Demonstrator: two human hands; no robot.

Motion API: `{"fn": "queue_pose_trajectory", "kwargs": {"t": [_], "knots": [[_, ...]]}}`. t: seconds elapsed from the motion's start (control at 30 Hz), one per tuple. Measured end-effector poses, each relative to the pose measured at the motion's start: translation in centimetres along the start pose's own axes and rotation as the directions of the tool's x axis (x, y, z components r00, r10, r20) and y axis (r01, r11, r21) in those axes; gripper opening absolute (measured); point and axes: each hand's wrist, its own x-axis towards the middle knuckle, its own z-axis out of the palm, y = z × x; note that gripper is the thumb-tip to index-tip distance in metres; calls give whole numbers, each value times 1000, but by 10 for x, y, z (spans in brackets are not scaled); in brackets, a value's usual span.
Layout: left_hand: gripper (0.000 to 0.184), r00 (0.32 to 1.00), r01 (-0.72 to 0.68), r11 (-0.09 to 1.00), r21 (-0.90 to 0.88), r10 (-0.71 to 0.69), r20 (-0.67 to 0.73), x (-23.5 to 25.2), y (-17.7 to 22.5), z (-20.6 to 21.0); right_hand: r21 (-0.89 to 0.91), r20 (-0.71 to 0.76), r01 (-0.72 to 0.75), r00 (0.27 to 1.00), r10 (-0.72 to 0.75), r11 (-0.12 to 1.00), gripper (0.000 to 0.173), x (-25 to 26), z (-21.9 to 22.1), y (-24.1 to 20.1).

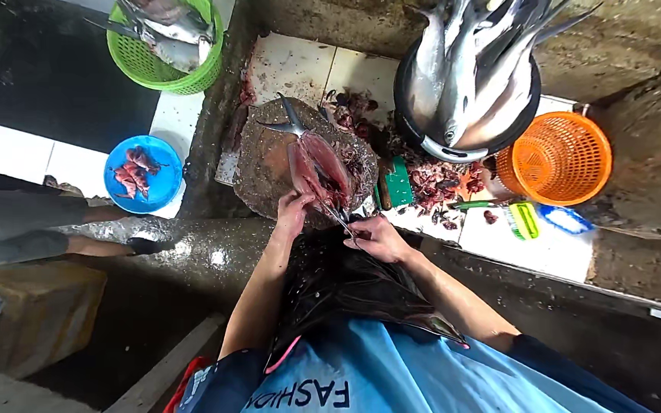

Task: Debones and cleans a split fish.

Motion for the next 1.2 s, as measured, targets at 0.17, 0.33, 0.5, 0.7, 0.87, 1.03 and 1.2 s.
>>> {"fn": "queue_pose_trajectory", "kwargs": {"t": [0.17, 0.33, 0.5, 0.7, 0.87, 1.03, 1.2], "knots": [[22, 999, -35, 998, -44, 36, 16, 4, -8, -4, 320, -71, 283, 959, -275, 904, 34, -19, -5, -8], [33, 993, 109, 994, 19, -108, -39, 9, 8, -3, 252, -148, 187, 977, -153, 949, 34, -13, -13, -8], [19, 998, 46, 999, -27, -45, 35, 22, 10, 7, 236, -99, -28, 994, 53, 971, 22, 5, -2, -16], [28, 995, 48, 997, 59, -53, 81, 5, 6, 9, 448, -164, 3, 983, 79, 894, 18, 26, 19, -18], [26, 997, -16, 998, 61, 12, 80, 2, 8, 10, 520, -171, 166, 981, -88, 838, 21, 14, 27, -5], [23, 997, -63, 990, 126, 58, 48, 8, 7, 8, 391, -190, 334, 941, -279, 858, 33, 3, 12, -13], [29, 999, 40, 997, 69, -41, 14, 7, -8, 5, 437, -146, 126, 987, -68, 890, 24, 0, 3, -11]]}}
